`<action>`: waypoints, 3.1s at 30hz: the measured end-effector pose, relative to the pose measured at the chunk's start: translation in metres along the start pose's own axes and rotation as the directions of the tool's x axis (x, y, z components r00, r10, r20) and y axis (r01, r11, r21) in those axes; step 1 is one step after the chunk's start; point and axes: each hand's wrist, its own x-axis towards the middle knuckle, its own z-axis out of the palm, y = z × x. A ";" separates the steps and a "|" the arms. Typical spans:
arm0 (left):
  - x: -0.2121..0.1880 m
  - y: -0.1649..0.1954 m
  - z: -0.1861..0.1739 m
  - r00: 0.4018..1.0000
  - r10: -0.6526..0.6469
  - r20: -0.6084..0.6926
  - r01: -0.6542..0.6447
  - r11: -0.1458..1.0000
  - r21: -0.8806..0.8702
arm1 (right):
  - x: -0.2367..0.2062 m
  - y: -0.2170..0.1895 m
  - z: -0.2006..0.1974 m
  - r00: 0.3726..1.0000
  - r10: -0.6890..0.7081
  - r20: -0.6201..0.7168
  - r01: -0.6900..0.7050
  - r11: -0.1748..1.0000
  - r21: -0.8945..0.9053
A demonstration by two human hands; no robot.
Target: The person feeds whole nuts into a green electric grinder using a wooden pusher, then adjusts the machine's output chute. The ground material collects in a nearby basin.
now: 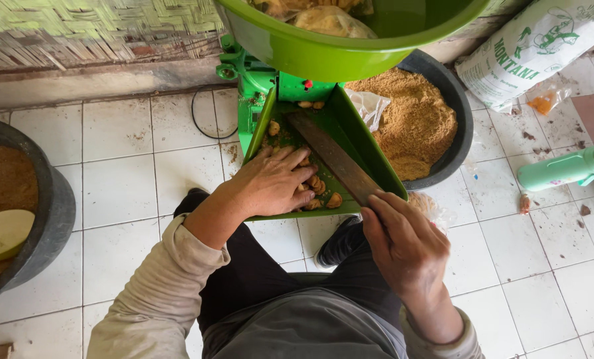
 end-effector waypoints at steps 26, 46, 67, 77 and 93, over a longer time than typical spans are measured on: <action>-0.001 -0.001 0.002 1.000 -0.003 0.005 0.003 1.000 0.015 | -0.010 0.013 0.008 0.999 0.017 -0.031 -0.018 1.000 -0.018; 0.000 -0.003 0.006 1.000 -0.004 0.014 0.004 1.000 0.009 | -0.019 -0.003 -0.019 0.996 0.058 -0.063 -0.062 0.996 -0.065; -0.001 -0.004 0.006 1.000 0.010 -0.021 -0.009 0.999 0.052 | -0.012 -0.001 0.009 0.999 -0.038 -0.008 0.038 0.998 0.042; -0.002 -0.006 0.010 0.994 0.053 -0.091 -0.049 0.998 0.039 | 0.004 -0.005 0.029 0.997 -0.071 -0.007 0.071 0.997 -0.024; -0.002 -0.004 0.004 1.000 0.002 -0.018 -0.002 0.999 0.039 | -0.018 0.008 0.015 0.996 -0.052 -0.079 0.053 0.999 0.013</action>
